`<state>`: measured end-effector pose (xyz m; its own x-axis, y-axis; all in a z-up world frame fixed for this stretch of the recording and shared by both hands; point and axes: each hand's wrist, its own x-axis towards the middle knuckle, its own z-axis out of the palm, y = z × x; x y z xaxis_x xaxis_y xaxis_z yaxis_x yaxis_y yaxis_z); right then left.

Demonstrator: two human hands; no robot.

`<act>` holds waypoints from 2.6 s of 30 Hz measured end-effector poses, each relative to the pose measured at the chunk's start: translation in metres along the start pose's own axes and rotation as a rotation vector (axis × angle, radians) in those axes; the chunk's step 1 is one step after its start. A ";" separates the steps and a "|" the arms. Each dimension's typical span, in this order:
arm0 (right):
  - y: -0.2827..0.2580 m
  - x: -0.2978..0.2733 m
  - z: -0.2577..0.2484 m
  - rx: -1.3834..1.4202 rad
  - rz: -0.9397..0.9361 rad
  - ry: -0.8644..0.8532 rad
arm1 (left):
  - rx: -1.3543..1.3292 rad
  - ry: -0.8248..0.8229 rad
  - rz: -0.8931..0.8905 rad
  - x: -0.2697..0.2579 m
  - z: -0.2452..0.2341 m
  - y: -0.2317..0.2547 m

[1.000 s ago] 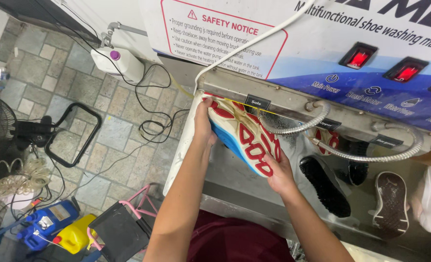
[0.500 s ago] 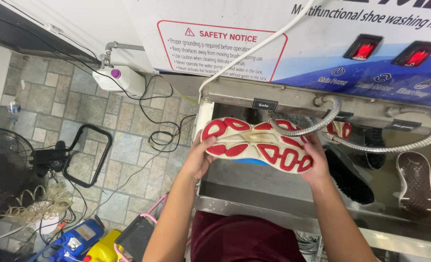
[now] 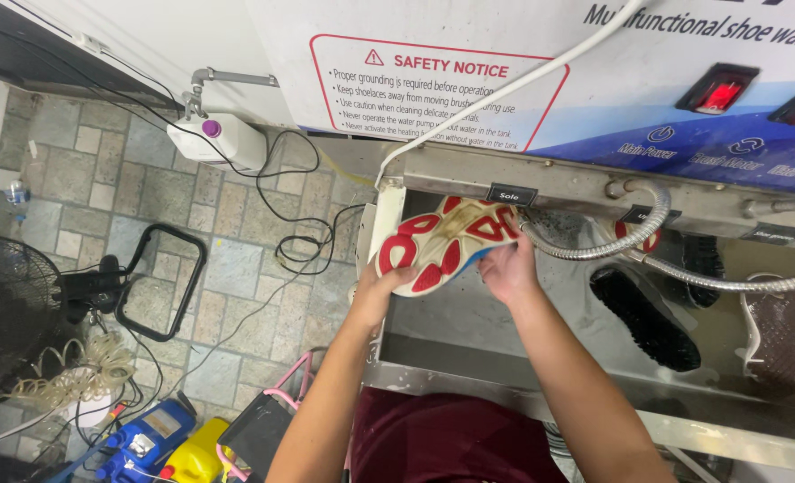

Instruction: The person cleans a blue and white sneaker using a multifunctional shoe washing machine. They scrub the sole and upper with a brush, rinse the shoe with a handheld spray nozzle, and wipe the surface with a cloth. The person handles the shoe one at a time, focusing on different sections of the sole and upper.

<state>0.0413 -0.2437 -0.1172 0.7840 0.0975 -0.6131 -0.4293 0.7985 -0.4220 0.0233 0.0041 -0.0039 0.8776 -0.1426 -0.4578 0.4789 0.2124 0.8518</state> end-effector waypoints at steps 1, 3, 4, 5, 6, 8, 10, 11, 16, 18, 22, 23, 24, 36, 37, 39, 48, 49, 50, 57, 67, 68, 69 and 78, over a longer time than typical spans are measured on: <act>-0.001 0.015 0.003 0.027 -0.024 0.020 | -0.038 0.018 0.004 0.005 0.002 0.003; 0.004 0.043 0.006 0.079 -0.066 0.065 | -0.099 0.069 -0.014 0.013 0.007 0.008; 0.002 0.057 0.006 0.088 -0.062 0.031 | -0.121 0.100 -0.031 0.017 0.011 0.011; 0.001 0.071 0.006 0.096 -0.057 -0.003 | -0.143 0.130 -0.048 0.021 0.016 0.014; -0.001 0.086 0.011 0.107 -0.053 -0.042 | -0.138 0.152 -0.041 0.026 0.020 0.018; -0.006 0.109 0.017 0.179 -0.022 -0.053 | -0.131 0.196 -0.034 0.033 0.028 0.023; -0.004 0.117 0.019 0.202 -0.004 -0.007 | -0.062 0.221 0.032 0.043 0.038 0.027; -0.003 0.119 0.025 0.188 -0.004 0.041 | -0.028 0.229 0.068 0.049 0.041 0.031; -0.001 0.114 0.038 0.272 0.029 0.050 | 0.307 0.256 0.113 0.049 0.044 0.046; -0.004 0.118 0.041 0.264 0.063 0.020 | 0.357 0.263 0.111 0.049 0.045 0.046; -0.008 0.124 0.046 0.136 0.026 -0.031 | 0.408 0.288 0.125 0.053 0.046 0.044; -0.008 0.124 0.047 0.161 0.040 -0.047 | 0.431 0.300 0.134 0.053 0.045 0.044; -0.007 0.122 0.047 0.187 0.055 -0.060 | 0.424 0.287 0.127 0.051 0.043 0.043; 0.008 0.089 0.054 0.177 -0.095 -0.011 | 0.310 0.186 0.232 0.006 0.033 0.037; 0.008 0.091 0.052 0.162 -0.086 -0.002 | 0.319 0.195 0.211 0.012 0.033 0.039; 0.002 0.100 0.048 0.134 -0.077 0.013 | 0.350 0.203 0.167 0.028 0.033 0.043; -0.007 0.108 0.043 0.264 -0.029 0.092 | 0.387 0.196 0.123 0.055 0.027 0.044; -0.007 0.107 0.042 0.251 -0.041 0.077 | 0.366 0.186 0.171 0.051 0.027 0.044; -0.006 0.104 0.040 0.239 -0.053 0.064 | 0.346 0.176 0.218 0.047 0.027 0.044; 0.000 0.092 0.040 0.267 -0.098 0.032 | 0.371 0.115 0.213 0.029 0.024 0.040; -0.015 0.113 0.007 0.182 -0.058 -0.035 | 0.233 0.131 0.223 0.053 0.025 0.019; -0.012 0.112 0.015 0.177 -0.052 -0.073 | 0.261 0.142 0.222 0.054 0.022 0.022; -0.008 0.111 0.024 0.172 -0.046 -0.111 | 0.271 0.140 0.238 0.054 0.021 0.025; 0.002 0.104 0.053 0.244 0.004 -0.101 | 0.345 0.172 0.247 0.044 0.021 0.038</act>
<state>0.1458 -0.2004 -0.1458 0.8289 0.1498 -0.5390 -0.3210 0.9164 -0.2390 0.0798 -0.0143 0.0139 0.9697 0.0412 -0.2409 0.2442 -0.1186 0.9625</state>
